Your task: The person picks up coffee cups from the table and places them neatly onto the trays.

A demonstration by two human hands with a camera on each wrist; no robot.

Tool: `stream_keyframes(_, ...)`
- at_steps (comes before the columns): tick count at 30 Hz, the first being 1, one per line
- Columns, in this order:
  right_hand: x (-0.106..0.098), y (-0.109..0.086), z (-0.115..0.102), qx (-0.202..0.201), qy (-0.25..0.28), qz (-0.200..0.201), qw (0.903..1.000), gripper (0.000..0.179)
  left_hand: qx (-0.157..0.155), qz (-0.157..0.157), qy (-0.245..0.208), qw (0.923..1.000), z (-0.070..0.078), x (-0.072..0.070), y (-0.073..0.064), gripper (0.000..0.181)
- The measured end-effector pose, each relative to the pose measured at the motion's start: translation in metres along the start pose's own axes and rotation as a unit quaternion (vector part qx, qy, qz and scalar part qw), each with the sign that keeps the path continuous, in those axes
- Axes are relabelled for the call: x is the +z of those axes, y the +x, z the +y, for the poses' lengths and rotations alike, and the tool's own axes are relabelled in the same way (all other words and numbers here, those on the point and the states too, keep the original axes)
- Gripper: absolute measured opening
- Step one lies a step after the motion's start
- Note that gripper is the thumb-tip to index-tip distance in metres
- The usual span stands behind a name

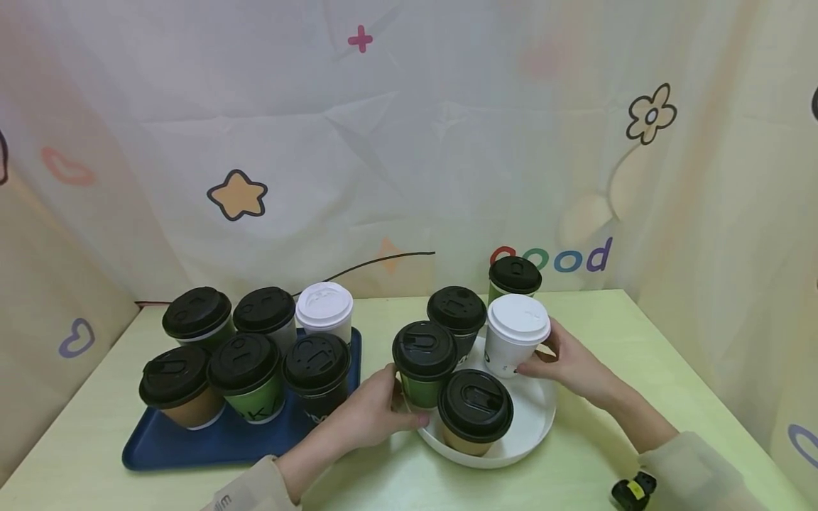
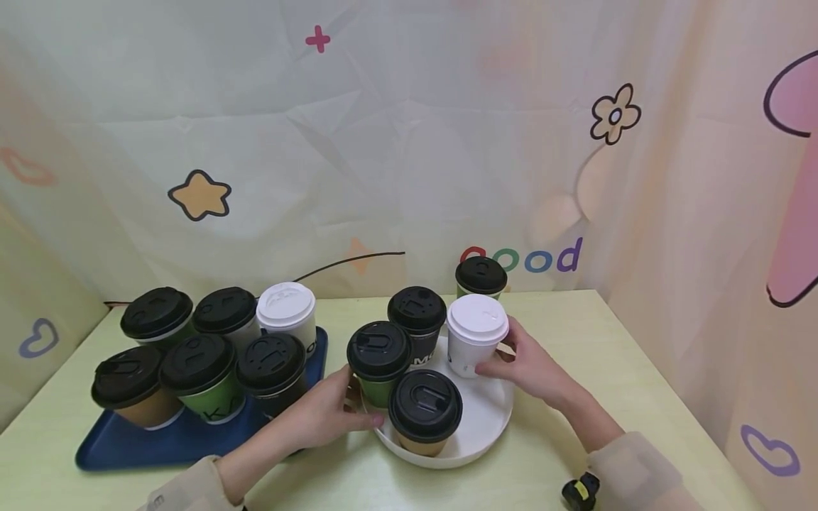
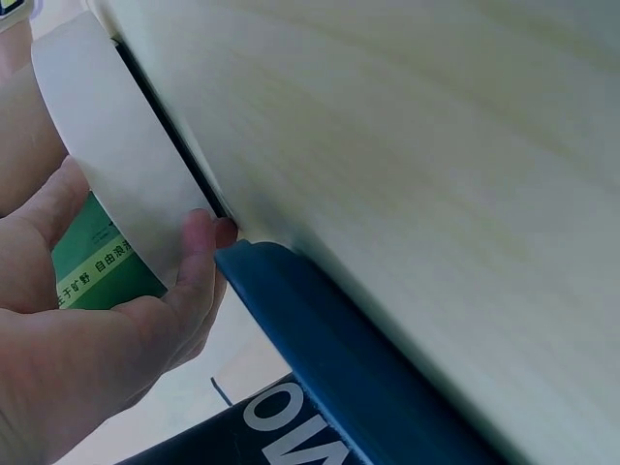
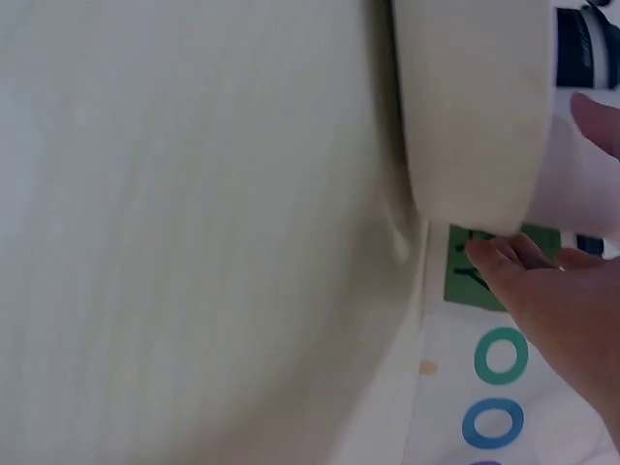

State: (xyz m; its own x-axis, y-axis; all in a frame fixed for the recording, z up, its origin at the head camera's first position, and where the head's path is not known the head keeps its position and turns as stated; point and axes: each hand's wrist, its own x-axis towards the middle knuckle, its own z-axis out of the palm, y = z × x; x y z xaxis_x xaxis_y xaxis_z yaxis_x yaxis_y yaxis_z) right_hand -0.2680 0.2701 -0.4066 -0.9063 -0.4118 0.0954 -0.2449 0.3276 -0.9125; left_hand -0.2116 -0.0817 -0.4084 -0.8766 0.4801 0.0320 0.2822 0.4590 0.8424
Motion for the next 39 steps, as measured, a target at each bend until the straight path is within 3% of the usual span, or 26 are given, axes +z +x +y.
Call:
stream_keyframes(5, -0.018, -0.001, -0.005, 0.007, -0.014, -0.022, 0.9996, 0.07, 0.002, 0.0, -0.002, 1.0, 0.002, -0.003, 0.0, 0.062)
stream_keyframes(10, -0.025, 0.007, -0.006, 0.051, -0.053, 0.037, 0.9966, 0.055, 0.003, 0.003, -0.001, 1.0, 0.002, -0.005, 0.001, 0.063)
stream_keyframes(15, -0.021, 0.021, 0.001, 0.092, -0.064, 0.094, 0.9892, 0.058, 0.003, 0.008, 0.001, 1.0, 0.001, -0.005, 0.0, 0.063)
stream_keyframes(22, -0.024, 0.045, 0.009, 0.094, -0.076, 0.16, 0.9797, 0.057, 0.014, 0.008, -0.003, 0.9999, -0.005, -0.001, 0.002, 0.061)
stream_keyframes(25, -0.028, 0.056, 0.008, 0.102, -0.067, 0.155, 0.9804, 0.064, 0.003, 0.008, 0.001, 1.0, -0.006, 0.0, 0.003, 0.062)
stream_keyframes(29, -0.03, 0.067, 0.006, 0.12, -0.03, 0.116, 0.9856, 0.072, 0.002, 0.008, -0.001, 1.0, -0.005, -0.001, 0.002, 0.062)
stream_keyframes(33, -0.028, 0.074, 0.009, 0.126, 0.004, 0.094, 0.9875, 0.07, -0.001, 0.007, -0.003, 1.0, -0.004, -0.001, 0.002, 0.062)
stream_keyframes(39, -0.024, 0.082, 0.019, 0.101, 0.034, 0.088, 0.9904, 0.061, -0.008, 0.012, -0.004, 0.9999, -0.003, 0.001, 0.003, 0.062)
